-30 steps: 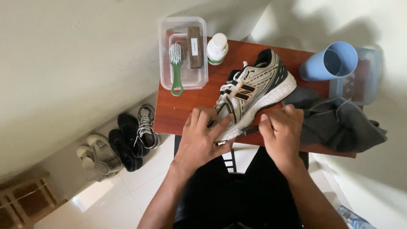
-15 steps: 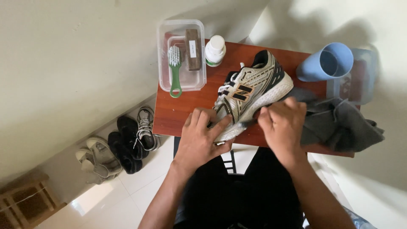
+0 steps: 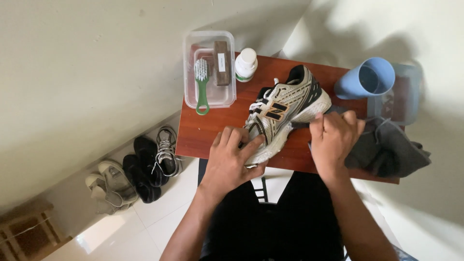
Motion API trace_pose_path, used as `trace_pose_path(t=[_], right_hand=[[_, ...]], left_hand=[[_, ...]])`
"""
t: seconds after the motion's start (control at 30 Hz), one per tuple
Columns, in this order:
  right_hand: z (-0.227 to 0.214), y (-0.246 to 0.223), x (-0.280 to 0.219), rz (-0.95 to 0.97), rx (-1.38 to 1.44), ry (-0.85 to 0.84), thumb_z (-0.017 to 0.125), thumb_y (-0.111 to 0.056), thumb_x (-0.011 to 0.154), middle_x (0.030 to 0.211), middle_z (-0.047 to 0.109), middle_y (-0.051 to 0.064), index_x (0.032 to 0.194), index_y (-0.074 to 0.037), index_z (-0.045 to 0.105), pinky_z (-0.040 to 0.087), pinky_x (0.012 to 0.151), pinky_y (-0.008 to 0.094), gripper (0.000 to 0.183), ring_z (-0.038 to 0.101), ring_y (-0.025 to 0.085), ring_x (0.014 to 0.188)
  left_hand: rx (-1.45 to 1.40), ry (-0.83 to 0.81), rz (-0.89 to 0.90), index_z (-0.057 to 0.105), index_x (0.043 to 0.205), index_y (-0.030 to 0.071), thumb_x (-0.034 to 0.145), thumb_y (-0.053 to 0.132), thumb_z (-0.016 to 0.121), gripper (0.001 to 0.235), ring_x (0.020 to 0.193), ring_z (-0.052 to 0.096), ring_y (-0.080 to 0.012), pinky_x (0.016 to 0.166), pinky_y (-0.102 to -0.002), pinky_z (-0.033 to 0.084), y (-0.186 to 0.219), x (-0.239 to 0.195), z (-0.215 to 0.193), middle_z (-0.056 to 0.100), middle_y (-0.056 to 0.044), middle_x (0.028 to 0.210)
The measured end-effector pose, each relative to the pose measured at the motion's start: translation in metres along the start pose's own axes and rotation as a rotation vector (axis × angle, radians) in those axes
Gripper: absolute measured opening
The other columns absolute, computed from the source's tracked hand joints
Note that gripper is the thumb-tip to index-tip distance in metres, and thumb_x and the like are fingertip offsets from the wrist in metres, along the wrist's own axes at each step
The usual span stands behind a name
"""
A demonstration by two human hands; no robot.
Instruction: The person scrubs a white and black sneaker on a wooden table using a small brush and a cloth. They repeatedly dip the brush into a blue cup of water and wipe the shoe's upper and sole. The person also uses a cloth to wipe the shoe after brushing.
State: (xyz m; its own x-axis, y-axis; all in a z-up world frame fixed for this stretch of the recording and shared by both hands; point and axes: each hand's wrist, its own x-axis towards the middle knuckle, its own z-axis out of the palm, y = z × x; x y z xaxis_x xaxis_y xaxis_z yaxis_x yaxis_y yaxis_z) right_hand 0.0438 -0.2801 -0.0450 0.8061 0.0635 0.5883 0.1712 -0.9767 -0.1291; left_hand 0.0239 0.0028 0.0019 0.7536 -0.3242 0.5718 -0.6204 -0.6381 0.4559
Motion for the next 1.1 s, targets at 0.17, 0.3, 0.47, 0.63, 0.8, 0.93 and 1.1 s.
trace_pose_path(t=[0.17, 0.3, 0.47, 0.63, 0.8, 0.93, 1.1], right_hand=[[-0.024, -0.056, -0.010, 0.076, 0.157, -0.039, 0.064, -0.020, 0.100, 0.056, 0.040, 0.002, 0.058, -0.015, 0.047, 0.037, 0.069, 0.040, 0.046, 0.050, 0.027, 0.068], [-0.003, -0.023, -0.004, 0.071, 0.028, -0.037, 0.066, -0.024, 0.103, 0.055, 0.040, 0.005, 0.058, -0.016, 0.045, 0.038, 0.073, 0.043, 0.049, 0.050, 0.030, 0.069], [-0.019, -0.027, 0.004, 0.084, 0.148, -0.012, 0.066, -0.019, 0.102, 0.057, 0.037, 0.004, 0.060, -0.015, 0.044, 0.038, 0.069, 0.041, 0.048, 0.049, 0.029, 0.068], [-0.028, -0.070, 0.000, 0.093, 0.380, -0.058, 0.062, -0.017, 0.100, 0.054, 0.035, 0.008, 0.057, -0.011, 0.041, 0.037, 0.063, 0.043, 0.048, 0.047, 0.034, 0.063], [0.012, -0.011, -0.014, 0.106, 0.051, -0.013, 0.067, -0.027, 0.102, 0.055, 0.040, 0.002, 0.057, -0.020, 0.044, 0.038, 0.075, 0.040, 0.051, 0.052, 0.025, 0.073], [0.003, -0.023, -0.006, 0.113, 0.040, 0.006, 0.067, -0.026, 0.104, 0.056, 0.040, 0.003, 0.057, -0.018, 0.045, 0.037, 0.075, 0.040, 0.052, 0.051, 0.025, 0.073], [-0.027, -0.073, 0.001, 0.119, 0.270, -0.079, 0.062, -0.022, 0.098, 0.052, 0.038, 0.003, 0.055, -0.015, 0.042, 0.036, 0.070, 0.038, 0.048, 0.049, 0.025, 0.068]], left_hand=[[-0.002, 0.006, -0.014, 0.073, 0.113, 0.018, 0.076, 0.045, 0.077, 0.046, 0.084, 0.054, -0.0291, 0.071, -0.046, 0.055, -0.001, -0.001, 0.000, 0.046, -0.004, 0.090], [-0.017, -0.021, -0.017, 0.074, 0.112, 0.017, 0.070, 0.043, 0.080, 0.050, 0.086, 0.056, -0.0308, 0.071, -0.047, 0.055, -0.005, -0.001, 0.000, 0.048, -0.005, 0.092], [0.010, 0.014, -0.037, 0.072, 0.112, 0.016, 0.073, 0.042, 0.078, 0.048, 0.083, 0.055, -0.0310, 0.070, -0.046, 0.056, -0.007, 0.004, -0.002, 0.046, -0.006, 0.091], [0.022, 0.015, -0.055, 0.072, 0.113, 0.017, 0.070, 0.043, 0.078, 0.050, 0.084, 0.055, -0.0293, 0.071, -0.045, 0.056, -0.006, 0.001, 0.001, 0.046, -0.004, 0.091], [0.002, 0.012, -0.062, 0.073, 0.111, 0.017, 0.070, 0.044, 0.078, 0.049, 0.083, 0.055, -0.0292, 0.072, -0.047, 0.057, -0.005, -0.001, 0.002, 0.046, -0.004, 0.090], [-0.001, 0.005, -0.059, 0.073, 0.111, 0.017, 0.069, 0.043, 0.079, 0.049, 0.083, 0.056, -0.0294, 0.071, -0.048, 0.057, -0.003, 0.000, 0.000, 0.046, -0.004, 0.089], [0.027, -0.007, -0.054, 0.072, 0.112, 0.018, 0.069, 0.043, 0.079, 0.050, 0.083, 0.056, -0.0287, 0.070, -0.047, 0.058, -0.004, 0.003, -0.001, 0.047, -0.003, 0.090]])
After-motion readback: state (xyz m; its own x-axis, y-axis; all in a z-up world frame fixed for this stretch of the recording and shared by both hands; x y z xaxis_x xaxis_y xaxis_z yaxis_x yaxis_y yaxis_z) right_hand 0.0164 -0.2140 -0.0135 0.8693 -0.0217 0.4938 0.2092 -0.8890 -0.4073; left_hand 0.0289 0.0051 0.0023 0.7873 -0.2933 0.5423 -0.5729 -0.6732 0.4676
